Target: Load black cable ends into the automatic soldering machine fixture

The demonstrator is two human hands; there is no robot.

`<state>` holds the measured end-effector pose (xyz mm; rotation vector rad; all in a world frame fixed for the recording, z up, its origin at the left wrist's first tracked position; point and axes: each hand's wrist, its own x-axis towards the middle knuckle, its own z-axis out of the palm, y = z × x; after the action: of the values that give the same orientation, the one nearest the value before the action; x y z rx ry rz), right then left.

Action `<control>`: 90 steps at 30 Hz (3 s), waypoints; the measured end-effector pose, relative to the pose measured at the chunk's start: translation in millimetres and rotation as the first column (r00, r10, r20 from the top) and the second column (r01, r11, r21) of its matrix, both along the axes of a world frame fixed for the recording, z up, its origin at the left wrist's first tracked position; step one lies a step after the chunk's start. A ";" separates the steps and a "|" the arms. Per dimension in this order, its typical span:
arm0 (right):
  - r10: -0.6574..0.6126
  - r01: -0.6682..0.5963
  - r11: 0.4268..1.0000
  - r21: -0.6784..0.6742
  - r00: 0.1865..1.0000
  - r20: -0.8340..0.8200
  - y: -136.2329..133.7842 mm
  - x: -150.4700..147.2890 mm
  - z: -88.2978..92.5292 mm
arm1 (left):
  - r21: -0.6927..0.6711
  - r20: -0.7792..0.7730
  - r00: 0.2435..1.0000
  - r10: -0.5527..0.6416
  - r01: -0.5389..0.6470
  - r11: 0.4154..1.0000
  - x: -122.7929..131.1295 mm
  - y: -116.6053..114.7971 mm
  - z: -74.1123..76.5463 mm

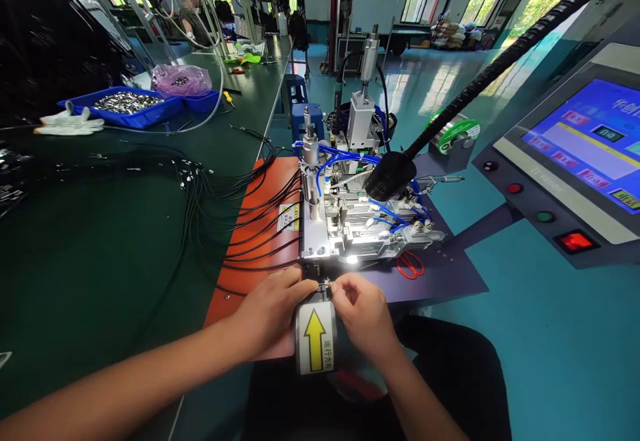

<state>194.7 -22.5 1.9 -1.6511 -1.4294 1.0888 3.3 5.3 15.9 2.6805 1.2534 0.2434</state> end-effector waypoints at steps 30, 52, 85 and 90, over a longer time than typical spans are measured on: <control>0.077 -0.122 0.975 0.186 0.970 0.232 12.3 7.1 6.9 | -0.022 -0.035 0.999 -0.005 0.004 1.000 2.8 -0.4 4.3; -0.128 0.126 0.991 0.047 0.990 0.062 -34.0 7.3 10.1 | -0.085 -0.020 1.000 -0.002 0.000 0.996 -4.5 -16.3 26.0; 0.385 -0.370 0.862 0.347 0.922 0.028 -76.9 -32.4 -3.7 | -0.097 -0.430 0.601 0.674 -0.773 0.627 -167.7 -21.4 46.9; 0.412 -0.398 0.853 0.338 0.911 0.034 -75.8 -30.9 -1.2 | -0.254 -0.303 0.628 0.717 -0.778 0.574 -159.4 -20.6 53.8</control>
<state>163.8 -98.3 0.7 -1.1034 -1.8753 1.0139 -156.2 -15.4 69.6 1.7244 2.1979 -0.1237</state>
